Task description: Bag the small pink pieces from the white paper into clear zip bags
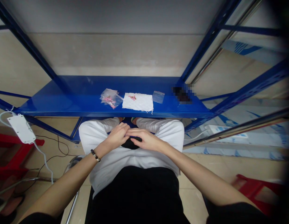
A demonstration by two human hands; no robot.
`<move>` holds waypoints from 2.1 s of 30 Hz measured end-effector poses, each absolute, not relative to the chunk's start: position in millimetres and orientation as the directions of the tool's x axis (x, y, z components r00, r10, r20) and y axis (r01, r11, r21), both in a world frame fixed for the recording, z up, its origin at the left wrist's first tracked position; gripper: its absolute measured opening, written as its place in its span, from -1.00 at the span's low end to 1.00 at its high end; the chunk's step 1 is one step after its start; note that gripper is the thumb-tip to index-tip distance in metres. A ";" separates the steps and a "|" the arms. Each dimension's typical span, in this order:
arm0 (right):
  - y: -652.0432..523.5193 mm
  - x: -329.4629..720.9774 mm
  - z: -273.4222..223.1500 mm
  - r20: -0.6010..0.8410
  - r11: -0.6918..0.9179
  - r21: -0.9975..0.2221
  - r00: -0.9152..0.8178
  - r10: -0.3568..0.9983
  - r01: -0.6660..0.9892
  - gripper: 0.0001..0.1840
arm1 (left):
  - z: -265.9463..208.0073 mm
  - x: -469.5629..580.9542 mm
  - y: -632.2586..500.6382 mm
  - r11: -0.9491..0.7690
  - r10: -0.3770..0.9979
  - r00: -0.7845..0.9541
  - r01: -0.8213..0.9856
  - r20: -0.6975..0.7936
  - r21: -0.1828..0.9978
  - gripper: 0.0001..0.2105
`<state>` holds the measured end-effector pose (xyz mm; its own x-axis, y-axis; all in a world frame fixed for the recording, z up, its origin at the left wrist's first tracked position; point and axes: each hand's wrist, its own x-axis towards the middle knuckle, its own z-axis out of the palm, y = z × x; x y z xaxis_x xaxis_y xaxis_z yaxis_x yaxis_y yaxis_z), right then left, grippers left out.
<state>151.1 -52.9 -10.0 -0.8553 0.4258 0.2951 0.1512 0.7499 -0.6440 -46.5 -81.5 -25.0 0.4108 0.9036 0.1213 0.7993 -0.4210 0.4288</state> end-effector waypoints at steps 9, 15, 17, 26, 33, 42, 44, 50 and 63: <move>-63.4 149.1 -11.6 0.168 0.769 -0.608 -0.915 0.366 0.195 -0.74 | -24.0 -38.9 -87.4 -0.467 0.879 0.464 0.793 0.109 0.390 -0.92; -70.6 147.5 -15.0 0.157 0.821 -0.507 -0.909 0.386 0.261 -0.82 | -24.3 -35.8 -90.1 -0.422 0.897 0.439 0.816 0.051 0.395 -0.89; -72.2 146.7 -14.4 0.145 0.831 -0.481 -0.909 0.391 0.281 -0.81 | -24.6 -36.2 -89.6 -0.428 0.894 0.446 0.815 0.049 0.390 -0.87; -78.0 141.9 -18.8 0.182 0.847 -0.426 -0.886 0.425 0.319 -0.77 | -21.7 -38.6 -88.8 -0.498 0.863 0.499 0.806 0.085 0.319 -0.90; -82.1 141.9 -20.6 0.177 0.843 -0.433 -0.887 0.427 0.319 -0.70 | -28.9 -38.7 -88.2 -0.524 0.846 0.526 0.784 0.093 0.333 -0.90; -86.4 141.2 -39.4 0.117 0.849 -0.334 -0.876 0.468 0.409 -0.83 | -37.9 -30.1 -90.8 -0.593 0.796 0.593 0.722 0.120 0.357 -0.93; -88.0 141.1 -43.0 0.125 0.845 -0.320 -0.864 0.487 0.429 -0.82 | -40.3 -28.0 -90.7 -0.600 0.791 0.596 0.712 0.137 0.365 -0.92; -92.4 139.9 -48.4 0.140 0.836 -0.326 -0.852 0.505 0.441 -0.85 | -36.1 -27.9 -91.6 -0.601 0.777 0.618 0.667 0.123 0.441 -0.83; -91.1 134.3 -52.9 0.103 0.882 -0.259 -0.896 0.431 0.395 -0.85 | -33.4 -33.7 -91.2 -0.643 0.741 0.671 0.701 0.019 0.308 -0.84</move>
<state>134.3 -91.1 -52.9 -0.8963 0.4315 0.1027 0.3947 0.8815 -0.2591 -33.7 -91.2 -33.4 0.6710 0.7412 0.0185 0.7014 -0.6427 0.3083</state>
